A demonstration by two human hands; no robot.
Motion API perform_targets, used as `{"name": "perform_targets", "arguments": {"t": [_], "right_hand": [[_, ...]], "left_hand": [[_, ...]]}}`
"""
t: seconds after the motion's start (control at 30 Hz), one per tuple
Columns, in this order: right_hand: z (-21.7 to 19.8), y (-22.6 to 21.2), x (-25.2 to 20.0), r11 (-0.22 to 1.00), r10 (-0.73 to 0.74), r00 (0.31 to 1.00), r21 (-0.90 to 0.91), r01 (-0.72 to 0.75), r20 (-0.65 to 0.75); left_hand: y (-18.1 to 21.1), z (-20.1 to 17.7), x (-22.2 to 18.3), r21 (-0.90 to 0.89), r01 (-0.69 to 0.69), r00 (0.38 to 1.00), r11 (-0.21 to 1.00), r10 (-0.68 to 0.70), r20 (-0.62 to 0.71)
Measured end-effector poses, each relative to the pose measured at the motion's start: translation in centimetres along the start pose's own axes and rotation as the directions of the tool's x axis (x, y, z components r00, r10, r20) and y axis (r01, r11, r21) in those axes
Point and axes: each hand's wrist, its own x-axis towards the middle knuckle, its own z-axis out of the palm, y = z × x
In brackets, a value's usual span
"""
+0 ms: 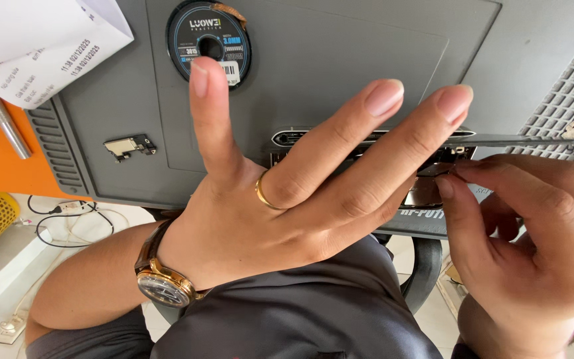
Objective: The person wipes the inside of a phone screen and uses a small screwdriver to work on internal components near the top of the phone chassis.
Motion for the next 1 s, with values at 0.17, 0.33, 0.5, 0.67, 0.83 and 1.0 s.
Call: {"name": "perform_targets", "arguments": {"t": [0.17,0.33,0.5,0.67,0.83,1.0], "right_hand": [[-0.1,1.3,-0.2,0.995,-0.080,0.997,-0.066,0.079,-0.003],[0.2,2.0,0.0,0.966,-0.224,0.975,-0.132,0.222,0.002],[0.0,2.7,-0.2,0.946,-0.268,0.963,-0.189,0.264,0.006],[-0.6,3.3,-0.8,0.864,-0.354,0.934,-0.363,0.349,0.055],[-1.1,3.6,-0.6,0.789,-0.396,0.908,-0.456,0.412,0.134],[-1.3,3.5,-0.7,0.777,-0.382,0.914,-0.487,0.399,0.139]], "left_hand": [[0.2,0.1,-0.1,-0.035,0.016,1.000,0.999,-0.016,-0.007],[1.0,0.3,-0.3,0.004,0.035,0.999,0.999,-0.035,0.013],[1.4,0.8,-0.9,0.023,0.032,0.999,0.999,-0.032,0.012],[0.9,-0.6,-2.0,-0.034,-0.040,0.986,0.999,0.045,0.162],[0.9,-0.2,-2.2,-0.179,0.023,0.969,0.984,0.022,0.246],[0.8,-0.6,-1.6,-0.185,-0.004,0.969,0.983,0.050,0.243]]}}
